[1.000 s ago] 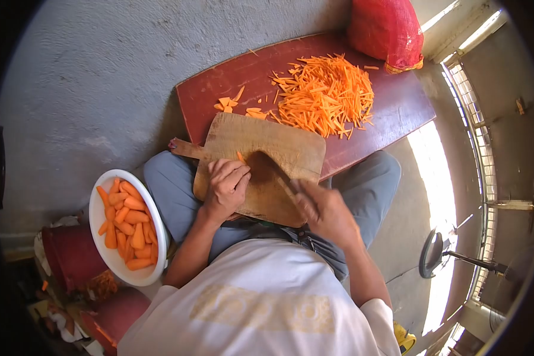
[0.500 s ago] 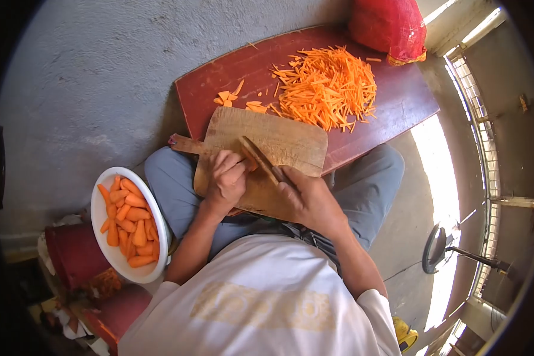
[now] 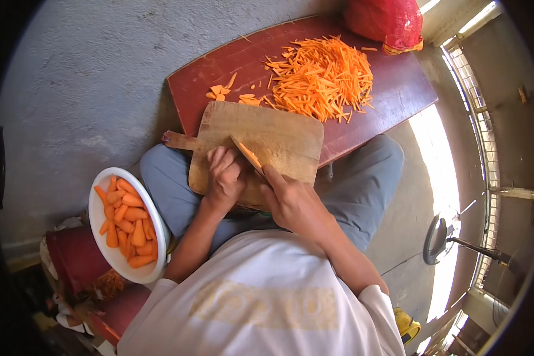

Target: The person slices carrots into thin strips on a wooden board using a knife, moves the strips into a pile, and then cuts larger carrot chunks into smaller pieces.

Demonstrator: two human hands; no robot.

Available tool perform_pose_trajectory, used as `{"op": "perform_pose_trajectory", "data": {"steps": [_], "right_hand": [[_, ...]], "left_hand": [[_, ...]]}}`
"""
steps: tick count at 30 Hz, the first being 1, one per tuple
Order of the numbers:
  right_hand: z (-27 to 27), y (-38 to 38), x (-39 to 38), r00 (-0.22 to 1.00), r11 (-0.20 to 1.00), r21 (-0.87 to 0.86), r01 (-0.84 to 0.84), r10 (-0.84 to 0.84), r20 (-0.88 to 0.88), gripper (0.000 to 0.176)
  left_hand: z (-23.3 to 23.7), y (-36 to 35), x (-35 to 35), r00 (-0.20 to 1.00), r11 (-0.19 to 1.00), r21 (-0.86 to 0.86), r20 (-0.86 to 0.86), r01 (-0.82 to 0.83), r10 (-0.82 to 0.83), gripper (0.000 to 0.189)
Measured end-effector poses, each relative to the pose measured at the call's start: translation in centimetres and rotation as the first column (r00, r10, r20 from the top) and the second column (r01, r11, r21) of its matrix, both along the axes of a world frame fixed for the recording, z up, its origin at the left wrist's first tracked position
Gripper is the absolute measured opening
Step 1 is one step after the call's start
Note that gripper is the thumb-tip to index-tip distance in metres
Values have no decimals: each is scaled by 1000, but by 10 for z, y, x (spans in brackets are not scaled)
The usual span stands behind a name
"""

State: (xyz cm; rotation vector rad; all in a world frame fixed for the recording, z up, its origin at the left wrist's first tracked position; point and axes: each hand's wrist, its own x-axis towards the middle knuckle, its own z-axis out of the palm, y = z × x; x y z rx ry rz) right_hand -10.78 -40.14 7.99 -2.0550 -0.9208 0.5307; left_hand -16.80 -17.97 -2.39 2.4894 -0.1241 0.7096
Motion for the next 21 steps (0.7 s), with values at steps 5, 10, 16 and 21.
{"op": "perform_pose_trajectory", "data": {"steps": [5,10,16,21], "right_hand": [[13,-9,-4,998,999,-25,22,-23,-65,38],[-8,10,0,999,999,31,16,-17,36,35],[-5,6,-3,999,994,103,24,-26,22,32],[-1,14,4,998,994,94,52,-49,-36,31]], "left_hand": [[2,-1,1,999,998,-35,18,-45,46,33],[4,-1,0,998,997,-59,-35,-45,43,28],[2,-2,3,998,993,-107,10,-55,56,27],[2,1,0,999,996,-83,-19,-45,44,24]]}}
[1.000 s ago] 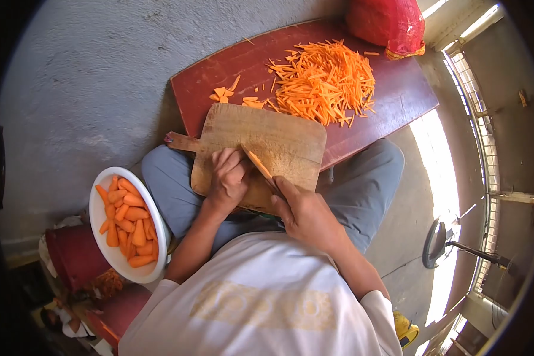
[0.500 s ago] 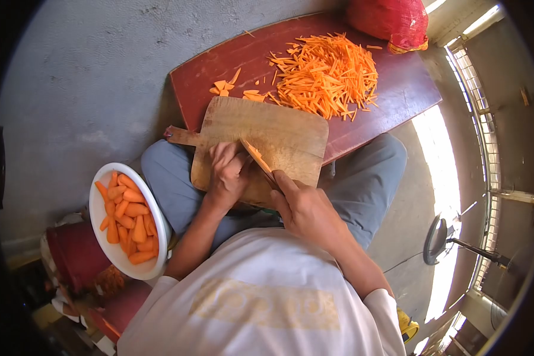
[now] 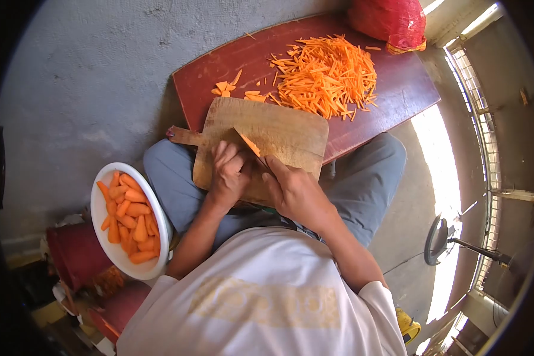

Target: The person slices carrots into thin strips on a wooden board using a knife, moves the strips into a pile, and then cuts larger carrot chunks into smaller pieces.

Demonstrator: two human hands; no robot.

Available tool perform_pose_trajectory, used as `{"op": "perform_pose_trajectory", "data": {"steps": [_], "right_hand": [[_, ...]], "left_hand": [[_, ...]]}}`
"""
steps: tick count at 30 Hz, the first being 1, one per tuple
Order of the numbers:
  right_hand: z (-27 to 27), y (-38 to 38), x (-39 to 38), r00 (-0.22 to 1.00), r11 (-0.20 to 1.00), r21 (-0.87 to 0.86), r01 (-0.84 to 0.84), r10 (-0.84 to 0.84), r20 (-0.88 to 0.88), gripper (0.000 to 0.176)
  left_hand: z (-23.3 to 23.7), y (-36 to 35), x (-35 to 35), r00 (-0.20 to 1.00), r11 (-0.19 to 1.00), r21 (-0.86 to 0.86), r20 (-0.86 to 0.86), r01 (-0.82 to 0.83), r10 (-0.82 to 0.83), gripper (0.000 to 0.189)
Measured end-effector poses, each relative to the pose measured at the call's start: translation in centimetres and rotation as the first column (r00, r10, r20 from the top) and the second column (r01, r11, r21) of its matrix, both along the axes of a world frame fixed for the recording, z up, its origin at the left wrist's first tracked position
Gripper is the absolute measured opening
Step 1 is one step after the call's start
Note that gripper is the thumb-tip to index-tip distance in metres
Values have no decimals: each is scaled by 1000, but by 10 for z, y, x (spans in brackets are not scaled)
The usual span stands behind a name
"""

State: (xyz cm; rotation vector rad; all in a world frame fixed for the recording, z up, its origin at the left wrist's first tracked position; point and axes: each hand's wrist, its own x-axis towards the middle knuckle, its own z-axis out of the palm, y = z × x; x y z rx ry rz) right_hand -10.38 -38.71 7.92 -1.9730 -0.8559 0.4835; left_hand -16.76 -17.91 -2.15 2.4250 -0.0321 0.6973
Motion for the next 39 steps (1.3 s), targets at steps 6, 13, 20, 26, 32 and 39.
{"op": "perform_pose_trajectory", "data": {"steps": [6,13,20,26,32,39], "right_hand": [[-9,-1,-5,1000,1000,-27,-12,12,-1,36],[3,-4,11,996,996,22,82,-81,-24,32],[-1,-24,-5,989,1000,8,-3,5,-149,35],[-23,-50,76,940,984,-38,176,-180,-291,39],[-33,-62,147,927,923,158,350,-318,-199,30],[-59,-56,119,765,693,507,513,-100,-636,37]], "left_hand": [[2,-3,0,1000,1000,7,12,-19,19,14],[0,-2,0,992,988,-130,87,-79,90,9],[13,5,-2,972,925,-341,98,-169,214,7],[7,5,-2,988,955,-266,44,-131,148,5],[16,11,12,994,965,-240,-38,-109,103,7],[21,96,98,970,971,74,-68,-228,233,26]]}}
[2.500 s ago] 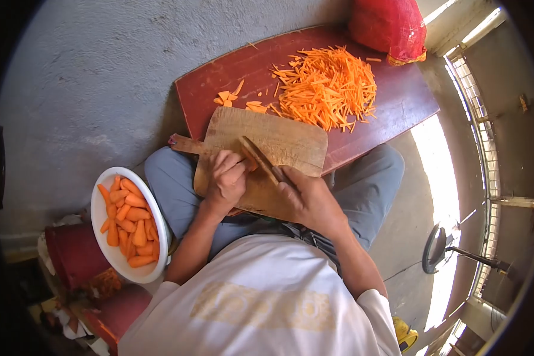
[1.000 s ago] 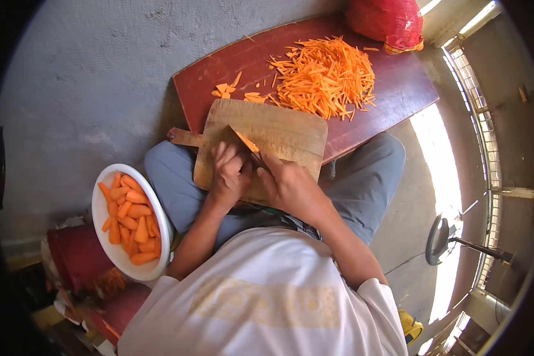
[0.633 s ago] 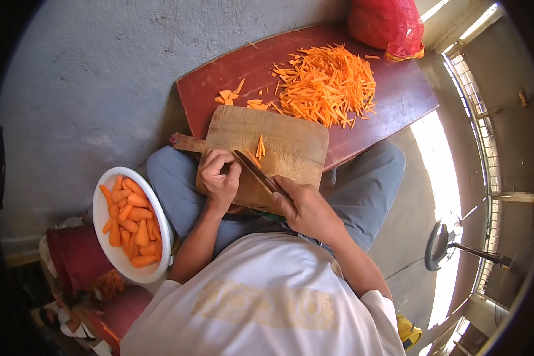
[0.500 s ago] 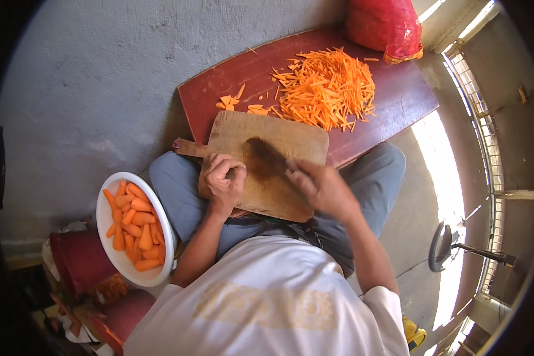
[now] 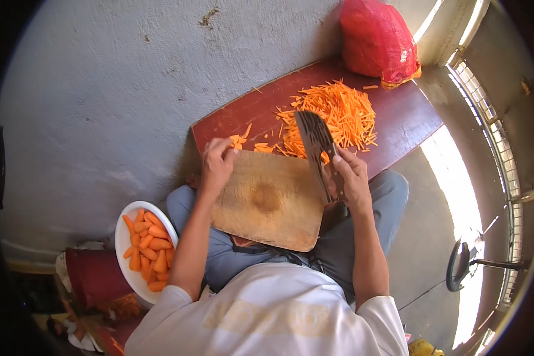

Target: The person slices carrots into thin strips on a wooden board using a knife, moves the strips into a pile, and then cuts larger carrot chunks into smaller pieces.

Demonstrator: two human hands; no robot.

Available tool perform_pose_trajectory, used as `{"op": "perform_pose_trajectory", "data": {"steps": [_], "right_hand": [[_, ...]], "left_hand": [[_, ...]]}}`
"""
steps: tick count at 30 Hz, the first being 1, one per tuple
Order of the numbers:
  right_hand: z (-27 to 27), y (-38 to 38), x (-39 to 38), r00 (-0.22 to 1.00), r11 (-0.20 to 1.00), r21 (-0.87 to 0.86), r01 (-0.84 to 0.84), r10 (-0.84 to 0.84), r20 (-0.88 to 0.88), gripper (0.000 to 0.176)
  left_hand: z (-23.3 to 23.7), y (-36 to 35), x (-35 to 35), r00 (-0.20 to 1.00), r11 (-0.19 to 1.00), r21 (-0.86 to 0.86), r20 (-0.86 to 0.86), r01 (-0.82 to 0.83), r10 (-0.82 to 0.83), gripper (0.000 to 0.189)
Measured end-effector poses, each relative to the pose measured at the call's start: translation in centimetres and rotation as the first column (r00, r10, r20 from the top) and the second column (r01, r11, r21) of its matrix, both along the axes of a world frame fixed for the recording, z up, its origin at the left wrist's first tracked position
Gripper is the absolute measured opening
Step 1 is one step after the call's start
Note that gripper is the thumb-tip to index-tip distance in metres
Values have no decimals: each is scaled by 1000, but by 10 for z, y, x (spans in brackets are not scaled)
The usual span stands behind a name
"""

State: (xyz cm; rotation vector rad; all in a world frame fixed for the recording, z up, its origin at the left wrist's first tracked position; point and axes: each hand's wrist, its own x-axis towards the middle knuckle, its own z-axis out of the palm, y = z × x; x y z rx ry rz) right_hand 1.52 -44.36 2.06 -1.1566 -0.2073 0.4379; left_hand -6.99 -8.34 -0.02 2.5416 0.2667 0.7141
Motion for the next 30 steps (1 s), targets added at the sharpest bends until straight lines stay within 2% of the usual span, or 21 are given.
{"op": "perform_pose_trajectory", "data": {"steps": [2,5,8,11,14,17,20,22,23,25,30], "right_hand": [[-2,1,-4,997,997,-20,-70,69,-19,38],[0,6,-9,984,983,-47,-179,179,8,39],[1,10,-10,978,972,-116,-206,209,10,37],[1,8,-9,974,965,-137,-222,227,23,40],[-5,7,-6,972,964,-152,-217,227,55,45],[4,7,-11,973,951,-228,-208,226,53,43],[18,7,-27,965,901,-375,-218,257,56,40],[30,5,-43,952,843,-466,-270,306,3,37],[21,4,-50,932,829,-515,-220,334,140,36],[34,3,-65,900,778,-572,-258,409,150,35],[36,4,-88,881,803,-567,-182,389,269,38]], "left_hand": [[-5,27,27,985,988,-115,-152,-105,87,31],[-6,44,53,917,982,-135,-393,-131,68,34],[-20,46,59,900,996,-80,-437,-45,6,33],[-32,43,62,970,998,-54,-244,-31,17,30],[-32,37,59,996,987,-159,-75,35,-47,27],[12,0,33,986,937,-349,-147,19,-74,27],[20,-43,-11,976,973,-81,-19,217,-219,28],[25,-78,-42,945,921,223,5,318,-327,25],[15,-92,-53,946,933,168,11,317,-324,24],[3,-115,-68,948,947,59,27,314,-316,22],[-6,-122,-81,932,929,-85,60,361,-357,15]]}}
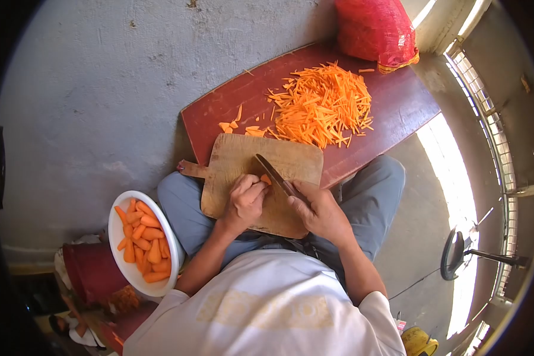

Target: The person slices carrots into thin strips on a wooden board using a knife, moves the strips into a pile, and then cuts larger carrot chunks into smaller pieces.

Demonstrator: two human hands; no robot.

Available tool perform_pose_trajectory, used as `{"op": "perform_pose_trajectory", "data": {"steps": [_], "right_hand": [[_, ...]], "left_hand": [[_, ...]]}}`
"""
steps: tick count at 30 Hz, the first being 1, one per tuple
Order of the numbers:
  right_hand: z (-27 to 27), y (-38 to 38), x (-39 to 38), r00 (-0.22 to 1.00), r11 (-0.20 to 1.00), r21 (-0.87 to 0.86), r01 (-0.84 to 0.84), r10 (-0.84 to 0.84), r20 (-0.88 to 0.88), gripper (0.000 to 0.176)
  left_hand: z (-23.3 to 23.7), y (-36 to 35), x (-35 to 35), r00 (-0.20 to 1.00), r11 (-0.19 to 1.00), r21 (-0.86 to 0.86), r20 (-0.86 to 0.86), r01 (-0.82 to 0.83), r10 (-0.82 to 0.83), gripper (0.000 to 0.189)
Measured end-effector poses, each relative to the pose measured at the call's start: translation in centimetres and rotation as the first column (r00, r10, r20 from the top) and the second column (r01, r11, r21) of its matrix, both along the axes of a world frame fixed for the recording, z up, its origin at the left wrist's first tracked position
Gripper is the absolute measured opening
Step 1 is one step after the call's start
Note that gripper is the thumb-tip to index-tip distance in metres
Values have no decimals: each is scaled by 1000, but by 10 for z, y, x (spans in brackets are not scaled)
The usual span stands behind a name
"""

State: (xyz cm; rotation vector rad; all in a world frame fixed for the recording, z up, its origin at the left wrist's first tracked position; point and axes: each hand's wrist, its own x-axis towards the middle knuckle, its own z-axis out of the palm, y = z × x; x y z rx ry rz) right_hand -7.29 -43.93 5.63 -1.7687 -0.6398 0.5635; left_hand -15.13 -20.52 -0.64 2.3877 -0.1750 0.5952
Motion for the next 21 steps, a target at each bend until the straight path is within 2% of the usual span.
{"op": "perform_pose_trajectory", "data": {"steps": [4,5,10,14,17,21], "right_hand": [[9,6,-13,988,1000,15,-10,7,155,36],[13,5,-17,989,1000,-16,-19,21,146,36],[40,-6,-36,993,969,-232,-84,101,65,38],[46,-12,-46,993,966,-254,-52,76,87,39],[47,-12,-48,993,970,-239,-35,61,103,36],[30,6,-36,988,964,-259,-59,93,123,35]], "left_hand": [[-6,11,-3,996,998,45,-71,50,-46,23],[-5,11,-3,994,997,55,-93,54,-49,26],[-16,10,3,997,995,73,20,69,-71,40],[-6,10,2,996,994,73,15,81,-83,45],[-4,10,-2,994,992,88,-67,88,-82,44],[-13,13,-4,998,988,145,-14,62,-60,41]]}}
